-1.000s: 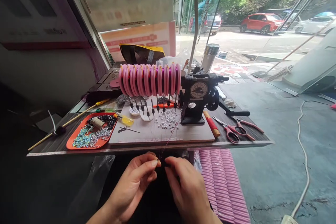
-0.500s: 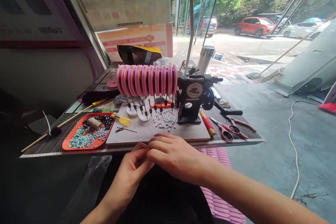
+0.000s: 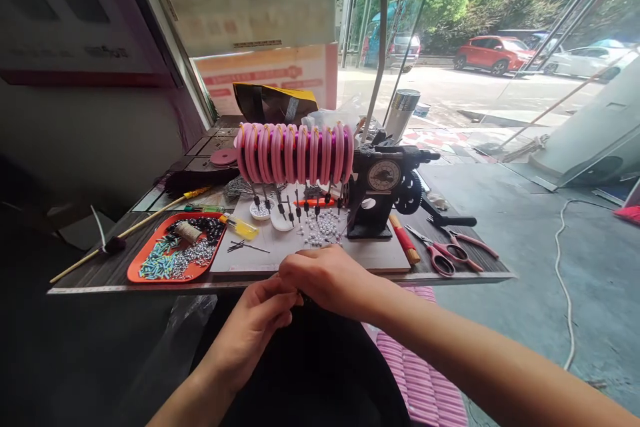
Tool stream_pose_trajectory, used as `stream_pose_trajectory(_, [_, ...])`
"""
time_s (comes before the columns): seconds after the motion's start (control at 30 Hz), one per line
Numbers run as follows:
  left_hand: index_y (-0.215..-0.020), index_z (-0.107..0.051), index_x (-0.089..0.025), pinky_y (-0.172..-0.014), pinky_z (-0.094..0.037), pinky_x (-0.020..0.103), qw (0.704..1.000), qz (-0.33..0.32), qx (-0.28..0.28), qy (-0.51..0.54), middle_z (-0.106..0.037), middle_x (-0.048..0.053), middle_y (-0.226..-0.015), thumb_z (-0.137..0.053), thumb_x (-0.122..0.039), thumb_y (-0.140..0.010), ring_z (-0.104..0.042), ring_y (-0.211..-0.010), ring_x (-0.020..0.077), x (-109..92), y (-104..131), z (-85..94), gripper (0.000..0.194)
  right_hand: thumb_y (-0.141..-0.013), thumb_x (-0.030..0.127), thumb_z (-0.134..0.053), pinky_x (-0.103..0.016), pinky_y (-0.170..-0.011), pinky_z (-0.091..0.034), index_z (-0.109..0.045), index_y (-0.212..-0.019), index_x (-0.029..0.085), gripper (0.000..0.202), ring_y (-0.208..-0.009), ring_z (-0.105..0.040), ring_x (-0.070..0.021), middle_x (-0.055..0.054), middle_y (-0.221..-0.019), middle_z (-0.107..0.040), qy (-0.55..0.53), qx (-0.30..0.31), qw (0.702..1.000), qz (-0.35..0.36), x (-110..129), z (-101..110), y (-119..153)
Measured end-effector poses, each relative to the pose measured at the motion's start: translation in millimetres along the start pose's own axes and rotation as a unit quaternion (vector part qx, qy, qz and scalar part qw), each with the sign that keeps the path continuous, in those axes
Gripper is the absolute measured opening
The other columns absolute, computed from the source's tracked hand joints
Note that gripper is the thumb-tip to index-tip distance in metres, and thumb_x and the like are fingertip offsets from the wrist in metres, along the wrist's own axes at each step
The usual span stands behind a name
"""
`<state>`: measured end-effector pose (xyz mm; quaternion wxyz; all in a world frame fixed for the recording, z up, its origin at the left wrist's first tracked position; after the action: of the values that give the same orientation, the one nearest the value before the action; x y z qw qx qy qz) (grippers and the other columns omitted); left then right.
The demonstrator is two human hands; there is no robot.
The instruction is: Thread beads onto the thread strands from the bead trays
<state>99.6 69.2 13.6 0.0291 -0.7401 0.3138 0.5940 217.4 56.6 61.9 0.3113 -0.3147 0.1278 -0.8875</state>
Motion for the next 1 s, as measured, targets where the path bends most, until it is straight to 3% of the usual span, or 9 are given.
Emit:
stream_pose_trajectory(0.13, [-0.061,-0.064,-0.016,-0.051,-0.037,0.022,0.962,-0.177,-0.051,-0.201,-0.049,0.001,-0.072,-0.058,-0.020,-0.073,-0.045,-0.059,0.0106,-10,4,-0.2,0.013,-0.089,0.018,-0.039,-0.019,-0.051,-0.036,-0.053,-0.078,0.016,0.018,-0.053,-0.049,-0.0104,-0.002,-0.064,-0.057,-0.004,-0.005,0.999,-0.041,-5,-3,1])
stream_pose_trajectory(0.2, [-0.069,-0.063,-0.016,-0.053,-0.041,0.022,0.901,-0.291,-0.091,-0.310,-0.047,0.002,-0.077,-0.054,-0.016,-0.077,-0.048,-0.061,0.0114,-14,10,-2.4,0.012,-0.089,0.019,-0.039,-0.019,-0.051,-0.036,-0.052,-0.076,0.016,0.018,-0.053,-0.048,-0.0100,0.000,-0.062,-0.054,-0.017,-0.017,0.997,-0.076,-8,-4,0])
stream_pose_trajectory(0.37, [-0.088,-0.063,-0.015,-0.069,-0.048,0.026,0.679,-0.530,-0.144,-0.488,-0.051,0.006,-0.085,-0.050,-0.005,-0.078,-0.054,-0.074,0.0157,-17,24,-12.1,0.018,-0.085,0.016,-0.044,-0.018,-0.051,-0.034,-0.053,-0.074,0.016,0.014,-0.049,-0.042,-0.0082,0.004,-0.056,-0.049,-0.057,-0.031,0.989,-0.135,-10,-2,-6])
stream_pose_trajectory(0.47, [-0.091,-0.064,-0.016,-0.071,-0.048,0.028,0.643,-0.563,-0.112,-0.507,-0.060,0.009,-0.091,-0.052,-0.004,-0.077,-0.056,-0.075,0.0181,-17,23,-12.7,0.021,-0.082,0.012,-0.048,-0.017,-0.051,-0.033,-0.055,-0.073,0.015,0.012,-0.049,-0.041,-0.0077,0.005,-0.054,-0.048,-0.079,-0.028,0.983,-0.166,-11,1,-8])
stream_pose_trajectory(0.6, [-0.093,-0.067,-0.019,-0.075,-0.046,0.031,0.688,-0.515,-0.015,-0.512,-0.067,0.011,-0.096,-0.052,-0.004,-0.077,-0.056,-0.078,0.0210,-17,15,-11.1,0.027,-0.079,0.008,-0.051,-0.017,-0.051,-0.033,-0.056,-0.072,0.015,0.011,-0.051,-0.042,-0.0080,0.005,-0.054,-0.048,-0.091,-0.018,0.976,-0.198,-16,1,-10])
stream_pose_trajectory(0.73, [-0.085,-0.070,-0.021,-0.076,-0.043,0.031,0.804,-0.417,0.034,-0.423,-0.069,0.010,-0.088,-0.052,-0.008,-0.077,-0.057,-0.081,0.0216,-21,8,-7.8,0.023,-0.080,0.008,-0.050,-0.018,-0.054,-0.036,-0.056,-0.073,0.015,0.011,-0.055,-0.046,-0.0092,0.004,-0.058,-0.050,-0.093,-0.017,0.976,-0.196,-16,4,-10])
stream_pose_trajectory(0.87, [-0.061,-0.066,-0.017,-0.054,-0.035,0.023,0.974,-0.128,0.061,-0.178,-0.063,0.003,-0.067,-0.059,-0.013,-0.070,-0.048,-0.058,0.0120,-14,-4,-2.9,0.012,-0.081,0.012,-0.046,-0.023,-0.062,-0.042,-0.051,-0.089,0.016,0.010,-0.069,-0.052,-0.0125,-0.005,-0.087,-0.054,-0.040,-0.024,0.994,-0.101,-4,11,2])
stream_pose_trajectory(0.93, [-0.054,-0.064,-0.013,-0.045,-0.026,0.021,0.995,0.028,0.090,-0.041,-0.057,0.000,-0.057,-0.062,-0.011,-0.063,-0.037,-0.048,0.0066,-5,-6,-5.6,0.009,-0.080,0.012,-0.043,-0.025,-0.059,-0.043,-0.050,-0.089,0.017,0.012,-0.067,-0.052,-0.0129,-0.009,-0.097,-0.052,0.043,0.000,0.999,-0.016,4,10,13])
stream_pose_trajectory(1.0, [-0.052,-0.062,-0.011,-0.042,-0.019,0.019,0.988,0.109,0.105,0.031,-0.051,-0.003,-0.051,-0.063,-0.009,-0.057,-0.030,-0.044,0.0038,-1,-7,-8.8,0.005,-0.076,0.011,-0.043,-0.026,-0.056,-0.043,-0.052,-0.088,0.017,0.017,-0.065,-0.052,-0.0140,-0.010,-0.099,-0.053,0.129,0.018,0.989,0.071,10,8,24])
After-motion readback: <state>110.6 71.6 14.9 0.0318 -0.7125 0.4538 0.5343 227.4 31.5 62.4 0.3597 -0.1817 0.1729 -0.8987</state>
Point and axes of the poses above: each hand's wrist, its own y-axis away from the middle knuckle, its own z-axis out of the back of the hand, x = y × z, the point moved 4 cm from there along -y, towards the middle knuckle
